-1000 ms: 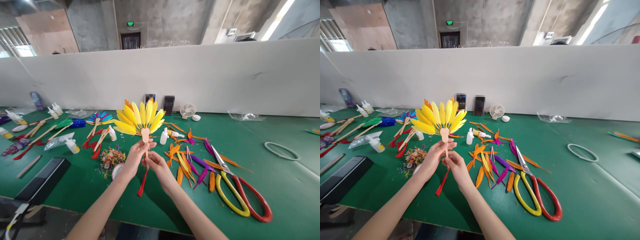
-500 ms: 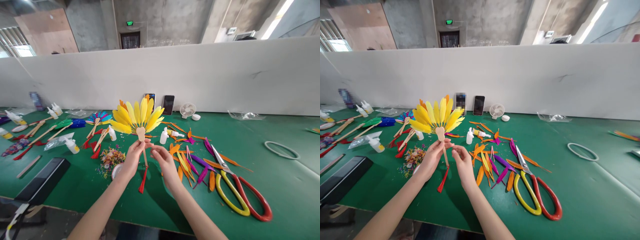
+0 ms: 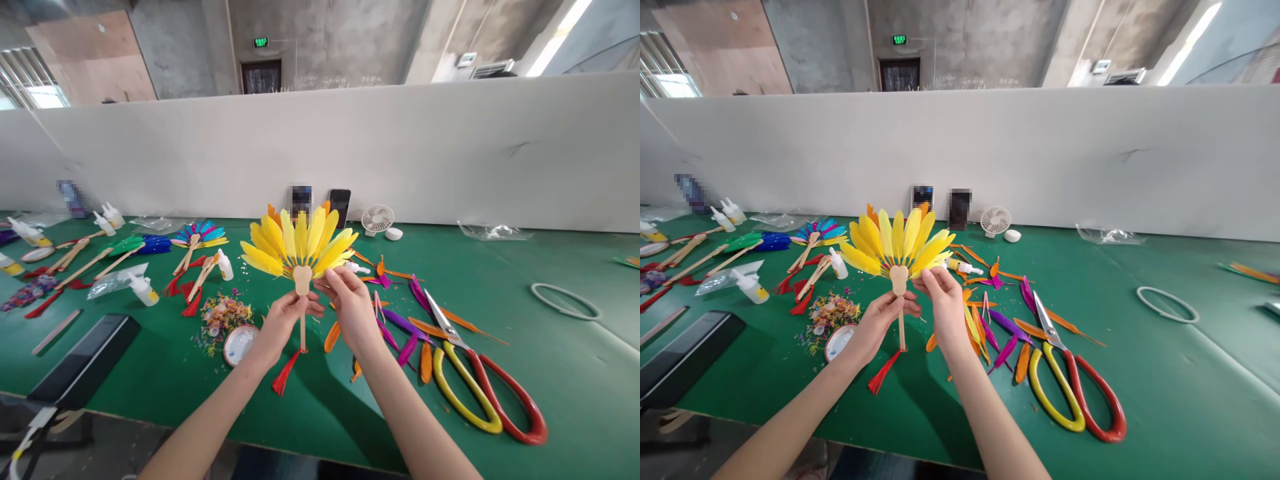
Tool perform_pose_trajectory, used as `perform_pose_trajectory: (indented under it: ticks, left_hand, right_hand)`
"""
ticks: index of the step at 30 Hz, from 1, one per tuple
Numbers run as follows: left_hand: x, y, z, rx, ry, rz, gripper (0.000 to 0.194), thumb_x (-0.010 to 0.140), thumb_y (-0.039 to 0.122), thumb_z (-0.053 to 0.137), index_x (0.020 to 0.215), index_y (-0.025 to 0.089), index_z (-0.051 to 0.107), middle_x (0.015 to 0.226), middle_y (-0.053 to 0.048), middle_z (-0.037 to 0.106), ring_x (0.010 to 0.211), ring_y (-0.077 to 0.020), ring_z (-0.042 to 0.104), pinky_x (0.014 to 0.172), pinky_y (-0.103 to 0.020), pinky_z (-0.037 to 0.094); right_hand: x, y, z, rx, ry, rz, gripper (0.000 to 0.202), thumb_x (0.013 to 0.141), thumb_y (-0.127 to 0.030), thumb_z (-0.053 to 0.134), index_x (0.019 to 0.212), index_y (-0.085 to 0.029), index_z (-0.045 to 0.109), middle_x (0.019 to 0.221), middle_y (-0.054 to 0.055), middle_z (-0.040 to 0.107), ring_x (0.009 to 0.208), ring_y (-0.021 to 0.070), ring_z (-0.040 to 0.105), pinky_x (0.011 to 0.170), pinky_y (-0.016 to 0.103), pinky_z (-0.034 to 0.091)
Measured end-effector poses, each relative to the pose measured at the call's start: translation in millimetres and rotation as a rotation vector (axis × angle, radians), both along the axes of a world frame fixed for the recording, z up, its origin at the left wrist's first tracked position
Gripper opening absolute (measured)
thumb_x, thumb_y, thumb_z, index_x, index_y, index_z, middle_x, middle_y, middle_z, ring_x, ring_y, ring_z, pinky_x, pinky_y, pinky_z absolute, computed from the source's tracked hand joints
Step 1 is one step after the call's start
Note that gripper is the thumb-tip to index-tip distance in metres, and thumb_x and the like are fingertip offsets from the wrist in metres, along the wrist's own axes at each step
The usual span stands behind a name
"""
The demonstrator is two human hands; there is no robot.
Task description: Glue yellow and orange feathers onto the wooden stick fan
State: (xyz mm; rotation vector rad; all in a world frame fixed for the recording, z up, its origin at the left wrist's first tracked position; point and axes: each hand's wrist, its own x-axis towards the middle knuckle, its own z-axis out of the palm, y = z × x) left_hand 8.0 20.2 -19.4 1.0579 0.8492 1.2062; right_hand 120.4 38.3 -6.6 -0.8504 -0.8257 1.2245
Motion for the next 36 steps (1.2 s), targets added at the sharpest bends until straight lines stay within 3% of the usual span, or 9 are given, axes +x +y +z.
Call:
perform_pose_trajectory:
  ticks: [9,12,14,17,21,26,31,34,36]
  left_hand:
    - [-2,-1,1.5,-0.049,-0.009,-0.004,0.026,0.067,0.041,0.066,0.074,0.016,0.064,0.069,-0.005,0.068,0.061,-0.0171,0.062,0.071,-0.032,0.045]
    - [-1,-1,2.1,-0.047,-0.036,-0.002,0.029,0.065,0.042,0.068,0.075,0.015,0.065,0.072,-0.007,0.068,0.066,-0.0204,0.064,0.069,-0.033,0.047]
    - [1,0,2.2,-0.044,-0.051,-0.014,0.03,0.063,0.041,0.069,0.076,0.014,0.066,0.074,-0.008,0.069,0.074,-0.0229,0.064,0.07,-0.034,0.048]
    - [3,0,1.8,-0.045,-0.069,-0.025,0.03,0.062,0.04,0.071,0.076,0.014,0.067,0.077,-0.009,0.069,0.08,-0.0248,0.064,0.071,-0.035,0.049]
    - [3,1,0.0,-0.038,-0.079,-0.014,0.03,0.062,0.039,0.071,0.08,0.015,0.068,0.081,-0.009,0.07,0.085,-0.026,0.064,0.073,-0.036,0.049]
    - [1,2,-2.8,-0.01,-0.05,0.033,0.031,0.064,0.04,0.069,0.085,0.017,0.069,0.09,-0.007,0.07,0.095,-0.0253,0.06,0.081,-0.034,0.046]
    - [-3,2,-4.2,-0.012,-0.028,-0.035,0.032,0.066,0.04,0.067,0.09,0.018,0.068,0.095,-0.007,0.068,0.095,-0.0233,0.059,0.083,-0.033,0.043]
    - [-6,0,-2.9,-0.017,-0.018,-0.133,0.031,0.067,0.041,0.066,0.087,0.016,0.068,0.086,-0.006,0.068,0.089,-0.0209,0.059,0.08,-0.031,0.042]
    - [-9,-2,-1.3,-0.023,0.031,-0.13,0.028,0.067,0.04,0.065,0.079,0.015,0.068,0.076,-0.004,0.067,0.08,-0.0175,0.057,0.074,-0.027,0.042]
  right_hand:
    - [0,2,-1.3,-0.003,-0.027,0.017,0.031,0.057,-0.046,0.07,0.06,-0.02,0.055,0.062,-0.003,0.056,0.066,0.013,0.057,0.068,0.028,0.048]
    - [-2,0,-4.3,-0.019,-0.058,0.109,0.032,0.059,-0.048,0.069,0.063,-0.019,0.058,0.063,-0.001,0.057,0.06,0.0112,0.054,0.052,0.023,0.044]
    - [-5,-2,-5.0,-0.047,-0.07,0.181,0.032,0.058,-0.047,0.069,0.063,-0.018,0.058,0.057,-0.003,0.052,0.048,0.0077,0.046,0.038,0.019,0.033]
    - [-9,-4,-3.1,-0.092,-0.063,0.206,0.033,0.055,-0.046,0.071,0.062,-0.017,0.057,0.05,-0.006,0.045,0.04,0.0045,0.036,0.032,0.018,0.024]
    - [-11,-7,-0.4,-0.109,-0.102,0.172,0.035,0.052,-0.049,0.071,0.064,-0.018,0.058,0.057,-0.003,0.053,0.046,0.0079,0.046,0.034,0.018,0.028]
    - [-12,-9,-5.2,-0.085,-0.121,0.215,0.034,0.05,-0.046,0.074,0.067,-0.019,0.061,0.064,-0.002,0.058,0.061,0.0128,0.054,0.053,0.024,0.045]
    - [-12,-9,-6.9,-0.083,-0.041,0.267,0.032,0.05,-0.044,0.075,0.063,-0.019,0.06,0.058,-0.004,0.053,0.055,0.0093,0.048,0.052,0.021,0.04]
    - [-7,-7,-4.7,-0.129,0.039,0.4,0.032,0.051,-0.045,0.074,0.066,-0.019,0.061,0.056,-0.004,0.051,0.053,0.0088,0.046,0.049,0.02,0.036]
    - [-6,-7,-4.8,-0.149,0.066,0.504,0.032,0.052,-0.044,0.074,0.068,-0.019,0.062,0.058,-0.003,0.053,0.055,0.0094,0.046,0.049,0.021,0.036]
